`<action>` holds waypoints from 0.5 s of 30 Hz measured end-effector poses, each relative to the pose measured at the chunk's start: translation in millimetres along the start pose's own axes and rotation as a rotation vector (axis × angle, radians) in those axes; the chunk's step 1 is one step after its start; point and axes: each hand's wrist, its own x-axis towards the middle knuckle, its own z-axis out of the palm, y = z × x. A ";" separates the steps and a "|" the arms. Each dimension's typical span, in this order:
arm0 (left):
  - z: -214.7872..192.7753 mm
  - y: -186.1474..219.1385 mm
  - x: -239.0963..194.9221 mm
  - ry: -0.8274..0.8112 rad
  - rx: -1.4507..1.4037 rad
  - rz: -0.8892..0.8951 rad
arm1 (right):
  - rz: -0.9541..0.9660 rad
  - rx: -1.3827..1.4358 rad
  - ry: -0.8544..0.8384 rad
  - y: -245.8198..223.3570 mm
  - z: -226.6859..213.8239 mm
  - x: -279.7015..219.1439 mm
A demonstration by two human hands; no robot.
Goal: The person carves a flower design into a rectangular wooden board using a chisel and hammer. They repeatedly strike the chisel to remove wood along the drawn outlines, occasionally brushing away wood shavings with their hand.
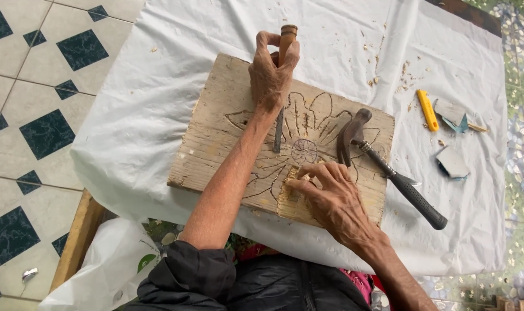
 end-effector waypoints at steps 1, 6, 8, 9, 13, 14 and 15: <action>0.9 3.0 1.5 -0.006 -0.003 -0.018 | -0.006 -0.054 0.000 0.2 -0.4 2.2; -2.1 7.7 1.2 -0.011 -0.017 -0.025 | -0.018 0.079 0.066 8.1 11.1 9.0; -2.5 4.9 -1.9 -0.014 -0.016 -0.020 | 0.026 0.081 0.100 10.7 16.4 4.6; -4.0 8.5 -1.4 -0.021 -0.012 -0.037 | 0.026 -0.007 0.082 12.7 18.7 4.1; -4.1 10.7 -0.5 -0.021 -0.010 -0.042 | 0.043 0.266 0.073 8.2 16.3 -2.9; -4.2 10.3 0.5 -0.023 -0.009 -0.042 | 0.044 0.267 0.074 8.9 12.2 -1.6; -4.1 9.6 -0.1 -0.026 -0.014 -0.032 | 0.040 0.284 0.161 8.9 8.3 -1.7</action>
